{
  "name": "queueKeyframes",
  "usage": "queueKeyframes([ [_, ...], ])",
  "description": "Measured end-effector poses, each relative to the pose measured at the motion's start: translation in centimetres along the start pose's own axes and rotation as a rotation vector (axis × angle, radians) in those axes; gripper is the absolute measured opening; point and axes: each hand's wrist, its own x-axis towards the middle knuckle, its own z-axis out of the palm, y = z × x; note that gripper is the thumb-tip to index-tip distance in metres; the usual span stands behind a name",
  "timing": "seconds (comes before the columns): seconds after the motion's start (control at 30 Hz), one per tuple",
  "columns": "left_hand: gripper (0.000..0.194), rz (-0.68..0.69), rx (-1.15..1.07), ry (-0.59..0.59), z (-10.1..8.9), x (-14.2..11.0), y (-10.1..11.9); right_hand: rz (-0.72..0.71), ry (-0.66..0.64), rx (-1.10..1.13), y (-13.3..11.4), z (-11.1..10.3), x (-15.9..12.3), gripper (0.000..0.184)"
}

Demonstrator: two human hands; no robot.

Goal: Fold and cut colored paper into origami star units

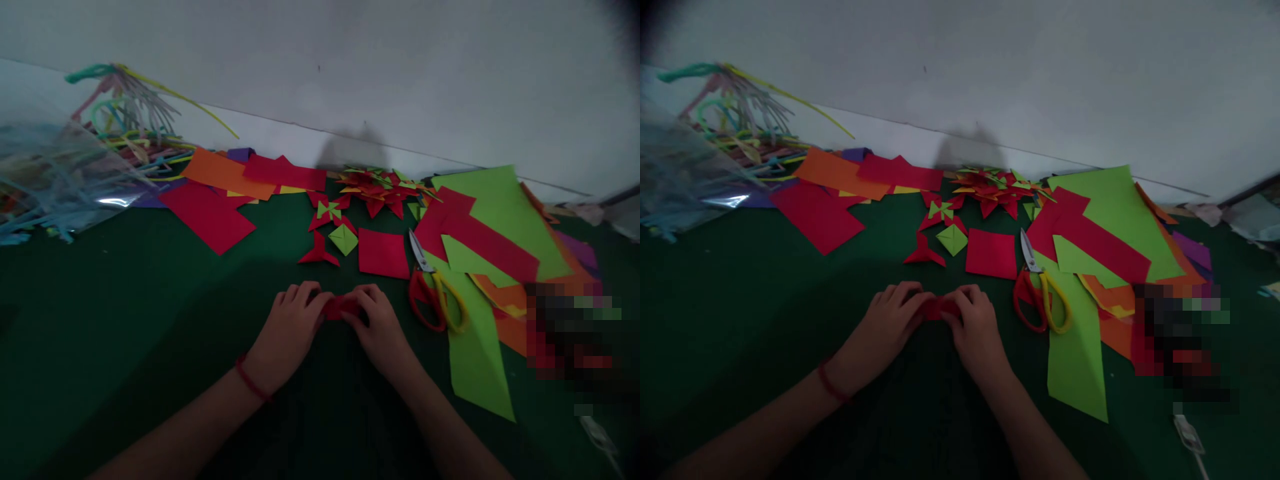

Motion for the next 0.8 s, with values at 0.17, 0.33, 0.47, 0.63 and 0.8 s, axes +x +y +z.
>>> queueKeyframes([
  [0.17,0.034,-0.006,-0.130,-0.005,0.0,0.4,-0.7,0.003,-0.063,0.097,0.4,-0.6,0.2,0.011],
  [0.33,0.038,0.011,-0.203,-0.007,-0.1,0.5,-1.2,0.005,-0.088,0.146,0.8,-0.9,0.5,0.012],
  [0.47,0.040,0.007,-0.240,-0.011,0.0,0.6,-1.3,-0.002,-0.121,0.161,1.0,-1.1,0.7,0.011],
  [0.63,0.040,0.007,-0.262,0.002,0.0,0.6,-1.4,0.011,-0.165,0.200,0.9,-1.8,1.0,0.008],
  [0.8,0.041,0.009,-0.300,-0.011,-0.3,0.5,-1.6,0.012,-0.194,0.220,1.0,-2.4,1.1,0.008],
])
